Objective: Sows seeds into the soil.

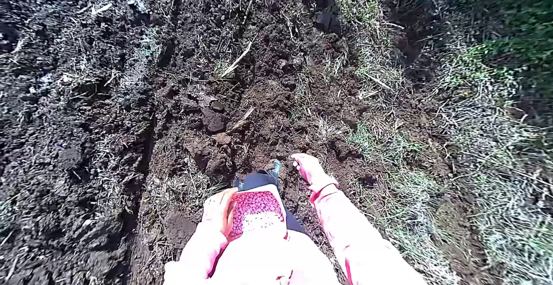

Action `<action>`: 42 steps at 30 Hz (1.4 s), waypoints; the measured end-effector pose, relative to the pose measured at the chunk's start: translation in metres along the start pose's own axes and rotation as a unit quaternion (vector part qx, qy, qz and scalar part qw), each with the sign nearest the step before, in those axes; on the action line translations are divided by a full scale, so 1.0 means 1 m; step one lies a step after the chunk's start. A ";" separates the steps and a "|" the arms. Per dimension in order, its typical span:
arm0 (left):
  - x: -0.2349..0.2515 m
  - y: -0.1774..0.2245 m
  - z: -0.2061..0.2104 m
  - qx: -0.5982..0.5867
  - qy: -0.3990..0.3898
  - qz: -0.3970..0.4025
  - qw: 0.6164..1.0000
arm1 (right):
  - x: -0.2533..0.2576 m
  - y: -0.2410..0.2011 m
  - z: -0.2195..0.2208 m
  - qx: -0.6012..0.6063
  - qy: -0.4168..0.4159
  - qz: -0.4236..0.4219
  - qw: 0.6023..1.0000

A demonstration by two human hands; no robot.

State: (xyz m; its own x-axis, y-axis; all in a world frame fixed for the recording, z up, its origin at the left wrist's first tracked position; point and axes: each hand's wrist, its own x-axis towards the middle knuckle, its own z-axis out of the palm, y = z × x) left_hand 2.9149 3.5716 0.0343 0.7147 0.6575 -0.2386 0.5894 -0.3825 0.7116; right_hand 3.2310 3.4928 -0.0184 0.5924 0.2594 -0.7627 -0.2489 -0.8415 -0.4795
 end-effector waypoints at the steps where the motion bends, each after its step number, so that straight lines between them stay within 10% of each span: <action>1: 0.002 0.000 0.001 0.003 0.000 -0.002 1.000 | 0.000 0.012 -0.004 0.003 0.007 0.013 1.000; 11: 0.040 0.017 0.015 0.026 -0.109 0.048 0.993 | -0.030 0.104 -0.031 0.098 0.057 0.125 0.986; 21: 0.036 0.019 -0.009 0.009 -0.054 0.008 0.998 | -0.011 -0.014 -0.020 0.087 -0.026 0.009 0.996; 29: 0.065 0.032 0.007 0.055 -0.027 0.005 0.998 | 0.001 0.012 -0.050 0.067 -0.018 0.025 0.997; 34: 0.076 0.038 0.010 0.019 -0.024 -0.010 0.999 | 0.013 -0.052 -0.062 0.100 -0.012 -0.039 0.994; 42: 0.153 0.082 0.023 0.027 -0.133 -0.048 0.990 | 0.071 -0.148 -0.093 0.146 -0.023 -0.081 0.986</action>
State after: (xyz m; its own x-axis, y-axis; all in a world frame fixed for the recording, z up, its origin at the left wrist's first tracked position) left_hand 3.0810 3.6259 0.0412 0.7240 0.5005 -0.4746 0.6736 -0.3651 0.6426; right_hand 3.3808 3.5915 0.0388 0.6090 0.4052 -0.6819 -0.3683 -0.6169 -0.6955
